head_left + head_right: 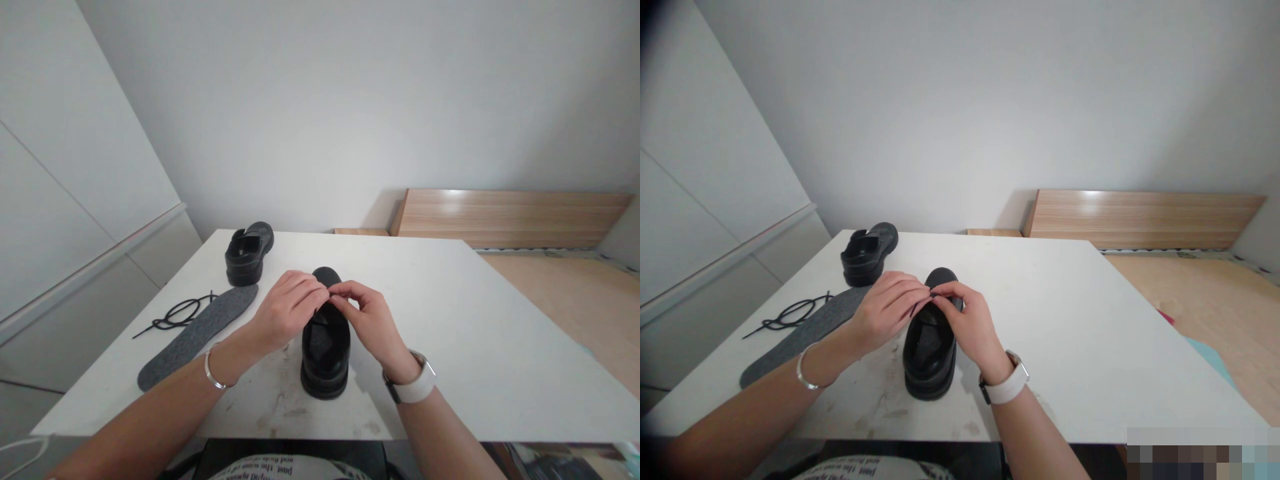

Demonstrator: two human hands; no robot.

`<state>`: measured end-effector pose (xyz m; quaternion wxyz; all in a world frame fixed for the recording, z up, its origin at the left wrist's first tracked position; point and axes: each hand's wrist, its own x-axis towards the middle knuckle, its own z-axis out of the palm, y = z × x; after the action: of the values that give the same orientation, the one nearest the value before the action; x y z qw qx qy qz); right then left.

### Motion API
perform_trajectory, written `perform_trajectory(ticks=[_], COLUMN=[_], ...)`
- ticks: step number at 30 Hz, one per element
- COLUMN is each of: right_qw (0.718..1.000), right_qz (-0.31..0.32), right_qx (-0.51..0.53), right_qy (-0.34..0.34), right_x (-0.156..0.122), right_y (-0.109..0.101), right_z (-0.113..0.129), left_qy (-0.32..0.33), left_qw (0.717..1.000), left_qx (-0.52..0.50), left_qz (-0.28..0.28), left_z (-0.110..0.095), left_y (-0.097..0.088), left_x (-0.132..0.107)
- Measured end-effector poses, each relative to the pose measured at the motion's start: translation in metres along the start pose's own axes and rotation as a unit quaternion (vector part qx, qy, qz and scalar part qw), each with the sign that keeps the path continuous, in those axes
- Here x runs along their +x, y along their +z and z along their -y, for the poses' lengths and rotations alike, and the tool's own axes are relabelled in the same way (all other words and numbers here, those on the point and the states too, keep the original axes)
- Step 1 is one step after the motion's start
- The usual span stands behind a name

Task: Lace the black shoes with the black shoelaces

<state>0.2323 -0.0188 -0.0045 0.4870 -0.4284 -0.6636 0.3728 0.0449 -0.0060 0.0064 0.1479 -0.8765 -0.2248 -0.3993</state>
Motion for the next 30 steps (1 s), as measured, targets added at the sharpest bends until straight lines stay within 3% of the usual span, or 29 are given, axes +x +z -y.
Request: perform_trajectory(ticks=[4,8,11,15,17,21,25,28,30], right_qw=[0.993,0.977,0.97,0.985,0.991,0.995,0.997,0.998,0.999], right_qz=[-0.081,-0.11,-0.12,-0.106,-0.075,-0.001,-0.018,-0.039,-0.039], right_qx=[-0.051,-0.157,-0.193,-0.129,-0.097,-0.065,-0.044,-0.029,-0.022], right_qy=[-0.066,-0.098,-0.081,-0.052,-0.058,-0.076,-0.058,-0.029,-0.019], right_x=[-0.003,-0.01,-0.017,-0.02,-0.019,-0.014,-0.01,-0.01,-0.011], right_y=[-0.001,-0.016,-0.028,-0.027,-0.02,-0.005,0.0,0.0,0.0], right_z=[0.002,-0.005,-0.016,-0.013,-0.003,0.016,0.016,0.012,0.01], left_qy=[-0.053,-0.162,-0.265,-0.359,-0.362,-0.295,-0.288,-0.292,-0.294], left_qw=[0.998,0.984,0.954,0.904,0.895,0.91,0.894,0.878,0.881], left_qx=[-0.016,-0.066,-0.126,-0.222,-0.255,-0.292,-0.342,-0.38,-0.369], left_qz=[-0.002,0.033,0.063,0.066,0.053,0.006,-0.02,0.008,0.035], left_z=[0.004,0.006,0.007,0.004,0.0,-0.007,-0.009,-0.012,-0.014], left_y=[-0.001,-0.006,-0.011,-0.014,-0.012,-0.003,0.007,0.01,0.011], left_x=[-0.004,-0.017,-0.026,-0.014,0.0,0.021,0.019,0.009,0.004])
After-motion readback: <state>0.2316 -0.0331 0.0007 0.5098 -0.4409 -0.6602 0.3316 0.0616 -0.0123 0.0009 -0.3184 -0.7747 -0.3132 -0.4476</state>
